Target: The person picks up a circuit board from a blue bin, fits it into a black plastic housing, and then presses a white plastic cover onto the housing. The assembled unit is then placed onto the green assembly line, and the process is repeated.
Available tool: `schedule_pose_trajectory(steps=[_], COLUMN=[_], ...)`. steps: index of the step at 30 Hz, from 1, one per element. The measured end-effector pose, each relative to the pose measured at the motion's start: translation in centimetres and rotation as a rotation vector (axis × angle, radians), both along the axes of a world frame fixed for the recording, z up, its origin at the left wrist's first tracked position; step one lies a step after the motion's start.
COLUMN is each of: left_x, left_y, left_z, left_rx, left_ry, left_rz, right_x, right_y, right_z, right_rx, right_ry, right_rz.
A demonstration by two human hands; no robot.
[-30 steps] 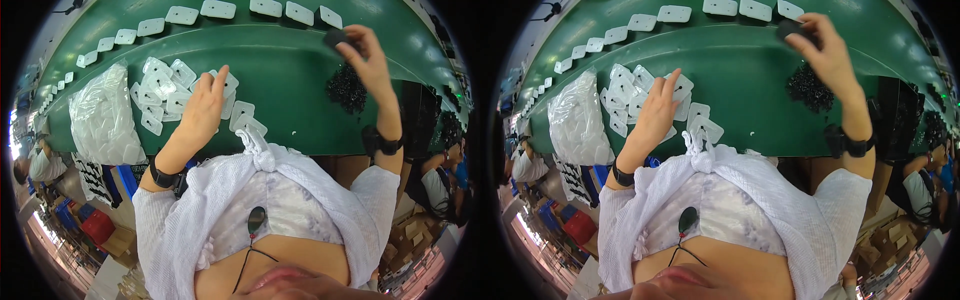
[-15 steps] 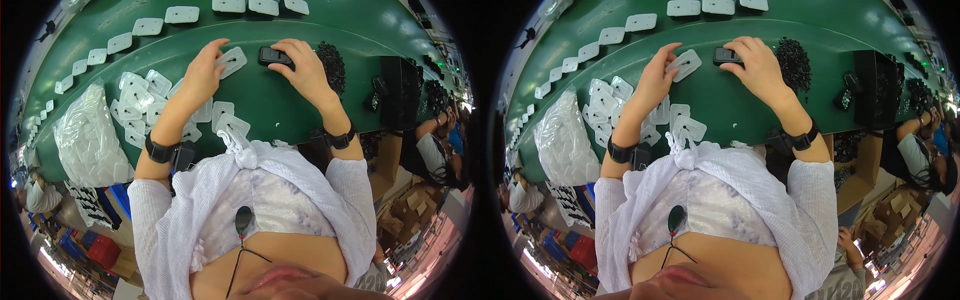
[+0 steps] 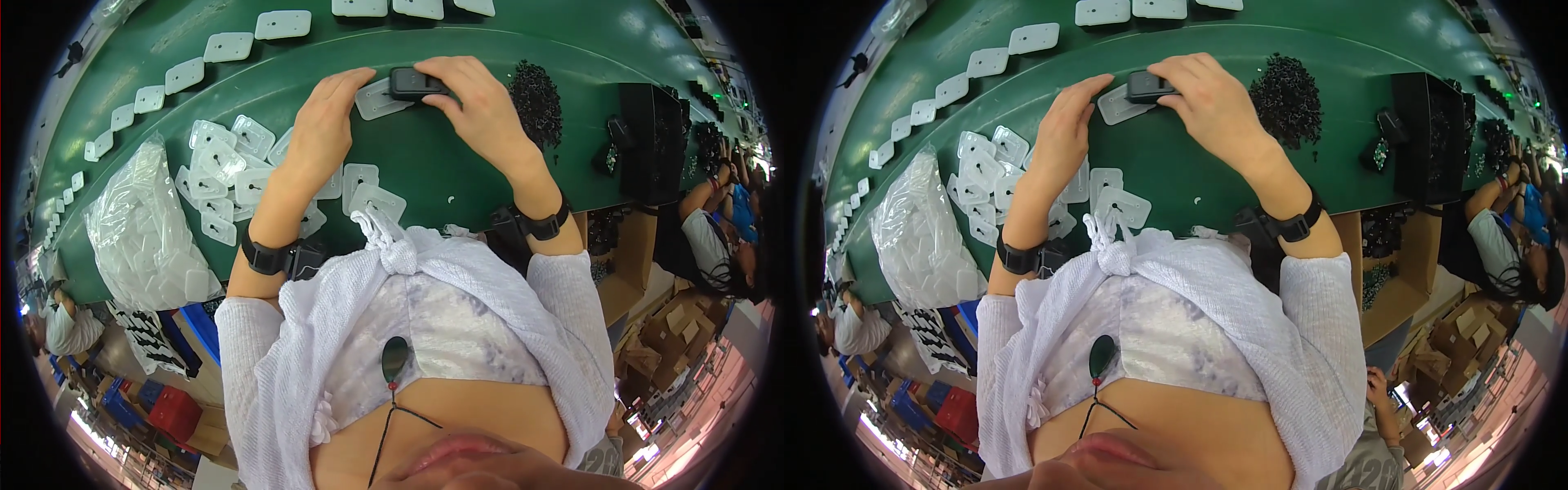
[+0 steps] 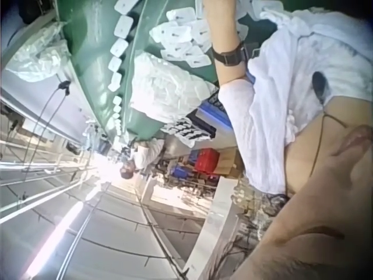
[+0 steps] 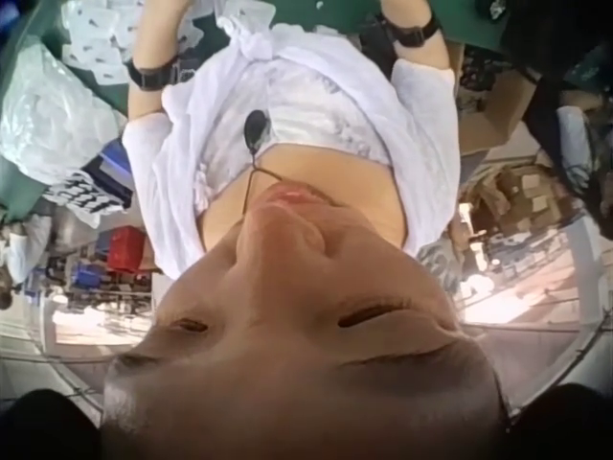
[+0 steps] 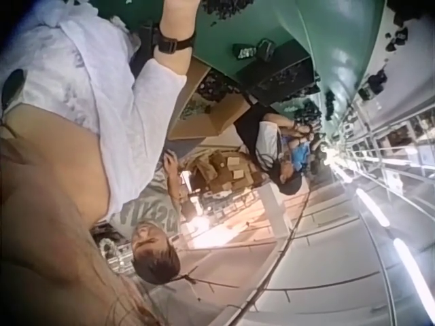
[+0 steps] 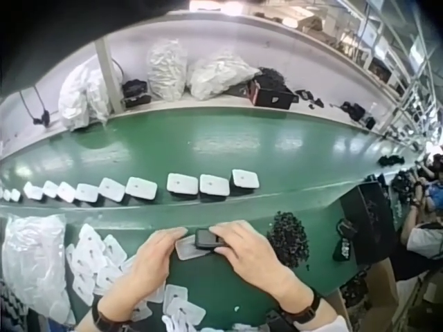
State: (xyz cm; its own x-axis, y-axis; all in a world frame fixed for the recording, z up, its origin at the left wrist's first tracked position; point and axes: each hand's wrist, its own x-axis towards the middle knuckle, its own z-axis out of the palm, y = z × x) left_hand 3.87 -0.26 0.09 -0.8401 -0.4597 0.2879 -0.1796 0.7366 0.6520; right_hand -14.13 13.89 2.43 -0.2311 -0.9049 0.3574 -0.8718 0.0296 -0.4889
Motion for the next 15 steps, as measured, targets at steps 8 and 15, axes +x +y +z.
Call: schedule_pose_trajectory(steps=[8,15], left_x=[2.0,2.6], left_y=[1.2,1.0], left_z=[0.4,-0.2], left_rx=[0.01,-0.079], left_ry=[0.02,-0.054], left_rz=[0.0,-0.049], right_x=[1.7,1.6], right_y=[-2.1,-2.9], right_z=[-0.5,-1.1], right_rx=[0.032,0.059], right_ry=[-0.047,0.02], right_rz=[0.194,0.223])
